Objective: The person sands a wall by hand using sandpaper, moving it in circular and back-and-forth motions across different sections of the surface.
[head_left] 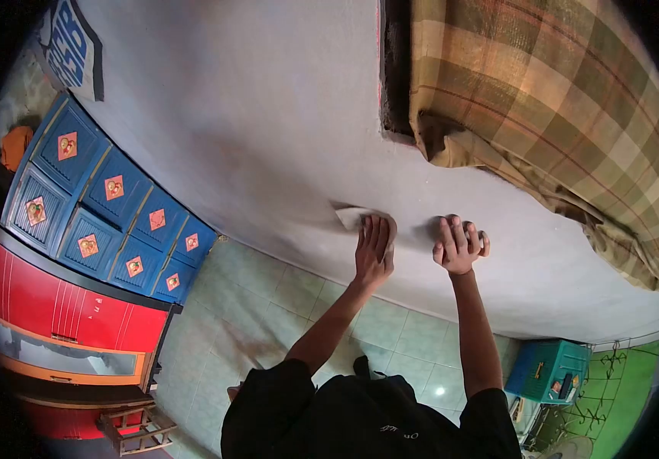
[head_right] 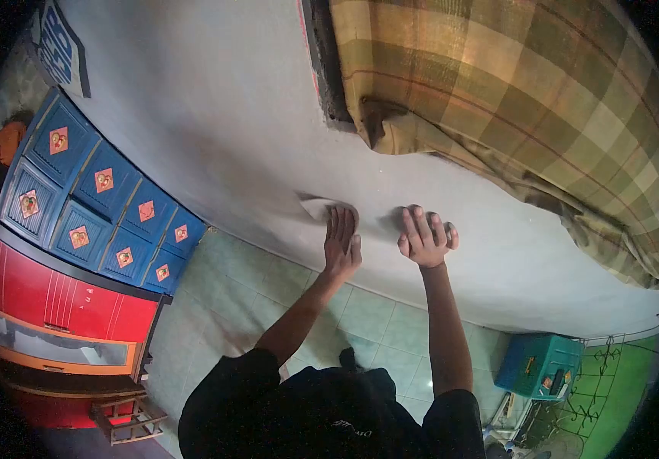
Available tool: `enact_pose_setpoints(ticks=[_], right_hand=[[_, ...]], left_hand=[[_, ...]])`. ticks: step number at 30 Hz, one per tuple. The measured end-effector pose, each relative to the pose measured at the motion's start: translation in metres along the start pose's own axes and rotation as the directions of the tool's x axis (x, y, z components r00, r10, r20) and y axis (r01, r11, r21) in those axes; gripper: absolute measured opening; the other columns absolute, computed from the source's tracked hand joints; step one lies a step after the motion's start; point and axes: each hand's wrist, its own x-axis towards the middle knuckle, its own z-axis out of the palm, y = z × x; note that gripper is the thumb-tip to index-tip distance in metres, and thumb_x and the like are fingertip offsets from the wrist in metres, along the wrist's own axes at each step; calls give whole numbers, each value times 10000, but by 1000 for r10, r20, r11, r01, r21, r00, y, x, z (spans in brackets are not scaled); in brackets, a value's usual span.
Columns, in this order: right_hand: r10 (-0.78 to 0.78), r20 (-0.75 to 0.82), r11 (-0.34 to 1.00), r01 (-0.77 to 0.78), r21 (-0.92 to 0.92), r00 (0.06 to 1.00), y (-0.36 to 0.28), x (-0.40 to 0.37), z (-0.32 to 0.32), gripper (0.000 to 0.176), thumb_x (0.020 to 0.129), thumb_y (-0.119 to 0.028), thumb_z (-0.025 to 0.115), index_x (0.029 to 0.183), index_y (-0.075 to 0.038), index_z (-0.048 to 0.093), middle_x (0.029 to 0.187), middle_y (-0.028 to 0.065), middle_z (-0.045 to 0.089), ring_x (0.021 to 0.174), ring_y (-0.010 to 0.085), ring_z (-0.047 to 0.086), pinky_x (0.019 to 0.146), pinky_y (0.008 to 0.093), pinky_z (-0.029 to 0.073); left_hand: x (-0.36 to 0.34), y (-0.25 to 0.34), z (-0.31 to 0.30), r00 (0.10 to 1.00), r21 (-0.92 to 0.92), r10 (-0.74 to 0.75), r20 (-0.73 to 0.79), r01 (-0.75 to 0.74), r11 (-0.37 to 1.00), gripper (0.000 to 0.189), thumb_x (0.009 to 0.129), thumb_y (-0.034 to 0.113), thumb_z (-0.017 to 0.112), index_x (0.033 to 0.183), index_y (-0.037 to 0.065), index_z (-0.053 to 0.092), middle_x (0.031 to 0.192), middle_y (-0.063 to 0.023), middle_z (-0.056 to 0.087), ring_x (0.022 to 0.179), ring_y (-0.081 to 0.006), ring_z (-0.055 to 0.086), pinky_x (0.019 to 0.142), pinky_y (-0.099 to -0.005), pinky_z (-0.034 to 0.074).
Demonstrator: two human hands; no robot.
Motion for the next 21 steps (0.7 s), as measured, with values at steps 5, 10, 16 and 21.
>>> enact_pose_setpoints(ticks=[5, 10, 16, 21], right_hand=[[4, 16, 1000, -5, 14, 1000, 0, 1, -1, 392, 902, -371, 429, 1196, -304, 680, 1362, -73, 569, 1325, 171, 405, 1102, 438, 203], [6, 9, 1000, -6, 12, 1000, -1, 1, 1, 391, 901, -366, 429, 1189, -301, 685, 1369, -73, 565, 1331, 173, 403, 1105, 433, 201], [9, 10, 1000, -9, 16, 1000, 1, 3, 0, 397, 893, -367, 439, 1191, -293, 691, 1368, -72, 566, 1335, 173, 396, 1109, 430, 196], [2, 15, 1000, -2, 21, 1000, 0, 3, 0, 398, 890, -368, 442, 1188, -290, 695, 1365, -72, 567, 1341, 174, 388, 1114, 431, 187]], left_hand=[[55, 20, -35, 996, 24, 69, -53, -68, 997, 557, 993, 244, 362, 1415, -118, 346, 1477, -354, 295, 1390, -529, 238, 1143, -593, 153], [146, 49, -94, 951, 84, 187, -247, -171, 982, 553, 982, 243, 411, 1394, -125, 388, 1482, -328, 320, 1400, -499, 254, 1136, -585, 165], [76, 8, -48, 971, 216, 207, -117, -178, 960, 569, 917, 226, 511, 1372, -105, 424, 1454, -311, 368, 1360, -493, 327, 1130, -582, 205], [115, 30, -75, 954, 203, 243, -173, -207, 957, 630, 894, 247, 548, 1408, -84, 392, 1474, -287, 359, 1373, -482, 315, 1132, -576, 208]])
